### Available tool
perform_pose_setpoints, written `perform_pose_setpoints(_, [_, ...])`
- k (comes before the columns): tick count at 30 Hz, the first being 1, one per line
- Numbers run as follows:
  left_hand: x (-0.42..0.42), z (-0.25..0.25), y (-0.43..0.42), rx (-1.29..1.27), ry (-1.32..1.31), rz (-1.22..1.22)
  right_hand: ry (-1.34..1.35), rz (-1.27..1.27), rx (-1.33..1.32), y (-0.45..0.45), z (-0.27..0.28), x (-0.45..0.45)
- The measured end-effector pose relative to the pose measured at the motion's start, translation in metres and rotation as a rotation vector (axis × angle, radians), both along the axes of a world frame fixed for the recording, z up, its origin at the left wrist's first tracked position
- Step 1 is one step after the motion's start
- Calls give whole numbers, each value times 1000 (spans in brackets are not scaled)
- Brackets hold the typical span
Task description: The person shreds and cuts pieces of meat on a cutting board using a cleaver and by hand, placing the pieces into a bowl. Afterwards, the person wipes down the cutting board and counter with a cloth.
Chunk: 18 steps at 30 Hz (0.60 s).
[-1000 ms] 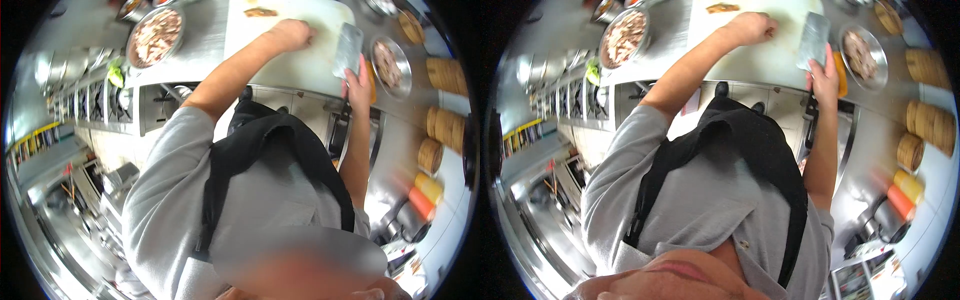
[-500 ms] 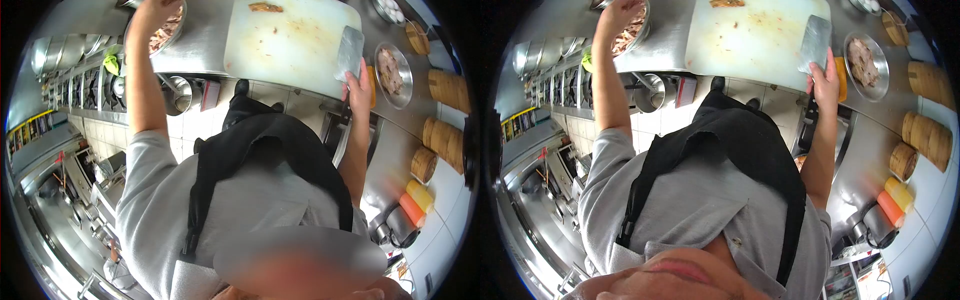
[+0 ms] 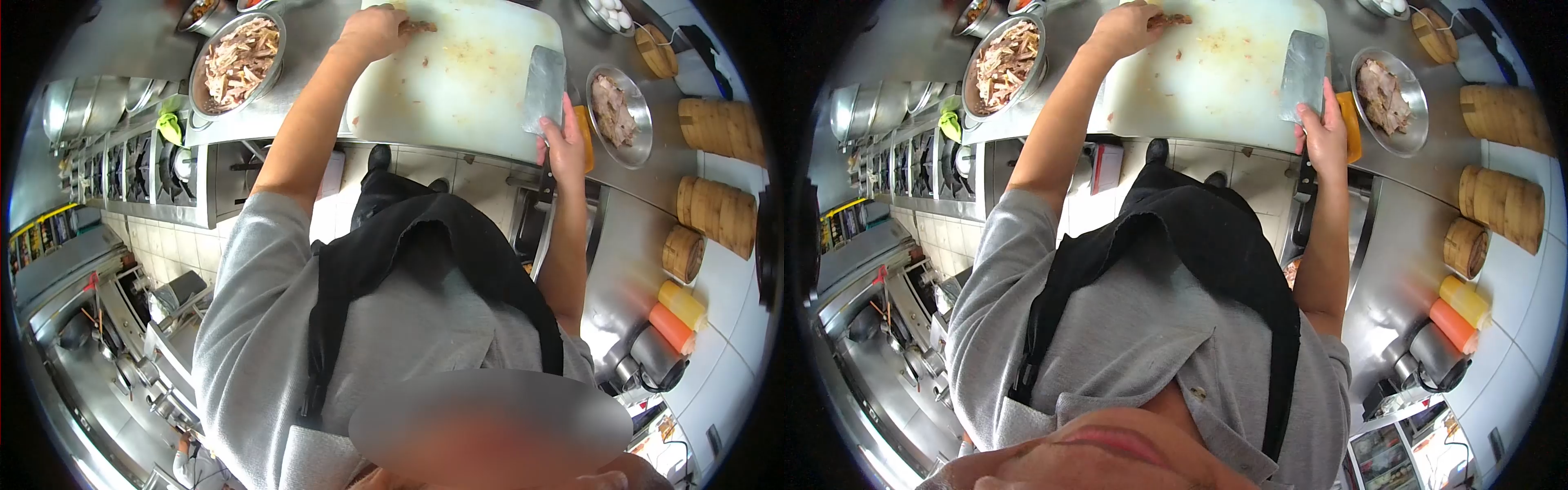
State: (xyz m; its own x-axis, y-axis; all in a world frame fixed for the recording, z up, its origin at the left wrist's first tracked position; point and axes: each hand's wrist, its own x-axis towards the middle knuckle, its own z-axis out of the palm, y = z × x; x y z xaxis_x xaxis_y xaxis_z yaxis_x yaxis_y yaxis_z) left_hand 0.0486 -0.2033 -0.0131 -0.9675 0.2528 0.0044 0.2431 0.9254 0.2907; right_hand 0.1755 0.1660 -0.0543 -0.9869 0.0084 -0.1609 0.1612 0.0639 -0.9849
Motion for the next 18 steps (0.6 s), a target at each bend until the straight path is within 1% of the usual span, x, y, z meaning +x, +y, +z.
perform_pose_setpoints(1, [-4, -8, 1, 3, 2, -12, 39, 17, -15, 1, -4, -1])
perform_pose_setpoints(2, [-8, -15, 2, -100, 20, 11, 39, -9, -7, 8, -7, -2])
perform_pose_setpoints(3, [-12, -19, 6, -203, 39, 27, 11, 18, 14, 8, -5, 0])
perform_pose_setpoints(4, [-10, -12, 9, -188, 36, 62, -20, 41, 32, 8, -3, 3])
perform_pose_setpoints(6, [-12, -16, -1, -117, 19, 67, -28, 7, 33, 3, 6, 7])
perform_pose_setpoints(7, [-12, -16, -4, -61, 33, 55, -9, 13, 23, 3, 4, 7])
perform_pose_setpoints(8, [-9, -10, 0, -86, -8, 86, 11, 8, 9, 4, 1, 6])
perform_pose_setpoints(10, [-8, -14, -2, -49, -13, 79, 28, -22, 21, 3, -3, 5])
perform_pose_setpoints(12, [-3, -20, -3, 8, -9, 72, 4, -15, -20, 3, -5, 5])
perform_pose_setpoints(13, [3, -18, -1, 8, 9, 31, 6, -7, 53, 0, 8, 10])
perform_pose_setpoints(14, [7, -15, 0, -7, -27, 2, -11, -21, 8, -1, 6, 8])
perform_pose_setpoints(18, [34, -6, 14, -31, -24, -78, -37, 20, -3, -1, 10, 8])
